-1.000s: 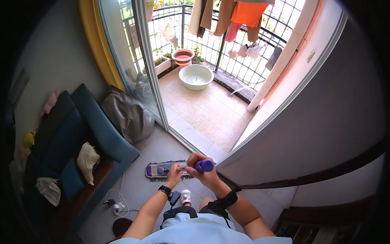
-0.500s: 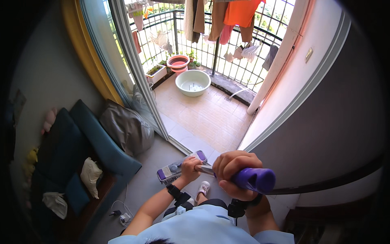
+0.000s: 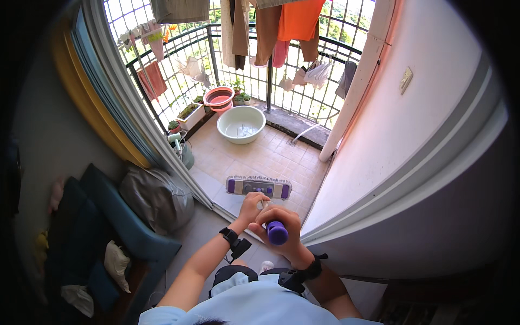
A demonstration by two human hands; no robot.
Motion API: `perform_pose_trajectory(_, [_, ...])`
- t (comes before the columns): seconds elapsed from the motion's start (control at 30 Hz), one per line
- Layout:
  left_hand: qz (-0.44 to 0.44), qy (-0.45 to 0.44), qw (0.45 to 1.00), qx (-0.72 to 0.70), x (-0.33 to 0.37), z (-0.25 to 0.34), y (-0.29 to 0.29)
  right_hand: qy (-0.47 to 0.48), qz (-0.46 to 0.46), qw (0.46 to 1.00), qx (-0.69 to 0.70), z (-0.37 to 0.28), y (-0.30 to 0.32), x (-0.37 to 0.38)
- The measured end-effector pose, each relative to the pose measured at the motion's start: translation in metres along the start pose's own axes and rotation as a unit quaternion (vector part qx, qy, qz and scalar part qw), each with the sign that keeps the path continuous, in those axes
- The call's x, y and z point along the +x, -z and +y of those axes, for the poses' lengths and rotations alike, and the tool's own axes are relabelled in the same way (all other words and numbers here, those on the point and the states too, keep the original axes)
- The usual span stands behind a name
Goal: The person wets a mop under a showerhead, mops the bathroom floor, and then mops the living room, bedroom, and balcony floors, moving a stool and a box to reach the surface.
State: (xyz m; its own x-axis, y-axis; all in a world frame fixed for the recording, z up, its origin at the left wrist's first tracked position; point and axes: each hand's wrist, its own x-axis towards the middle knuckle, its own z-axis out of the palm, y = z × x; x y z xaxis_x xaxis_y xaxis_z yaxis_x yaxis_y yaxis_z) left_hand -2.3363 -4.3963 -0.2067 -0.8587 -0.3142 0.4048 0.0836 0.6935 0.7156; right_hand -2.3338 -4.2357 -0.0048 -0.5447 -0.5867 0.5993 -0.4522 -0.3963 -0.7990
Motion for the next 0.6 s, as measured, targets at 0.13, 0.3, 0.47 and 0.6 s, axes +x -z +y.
perform_pose_trajectory(0.13, [-0.075,-0.019,0.997,-0.027,0.02,-0.023,-0.026,-0.125,0.106,0.983,-0.085,0.075,0.007,-0.003])
perform_pose_trajectory(0.3, [-0.123,0.03,0.985,-0.118,0.054,-0.077,-0.055,-0.151,0.143,0.972,-0.107,0.137,0.006,0.019])
perform_pose_trajectory(0.47, [-0.175,0.017,0.953,-0.249,0.122,-0.109,-0.058,-0.076,0.177,0.98,-0.047,0.174,0.004,0.088])
perform_pose_trajectory(0.6, [-0.283,-0.014,0.937,-0.205,0.182,-0.162,-0.054,-0.113,0.167,0.977,-0.069,0.192,-0.008,0.146])
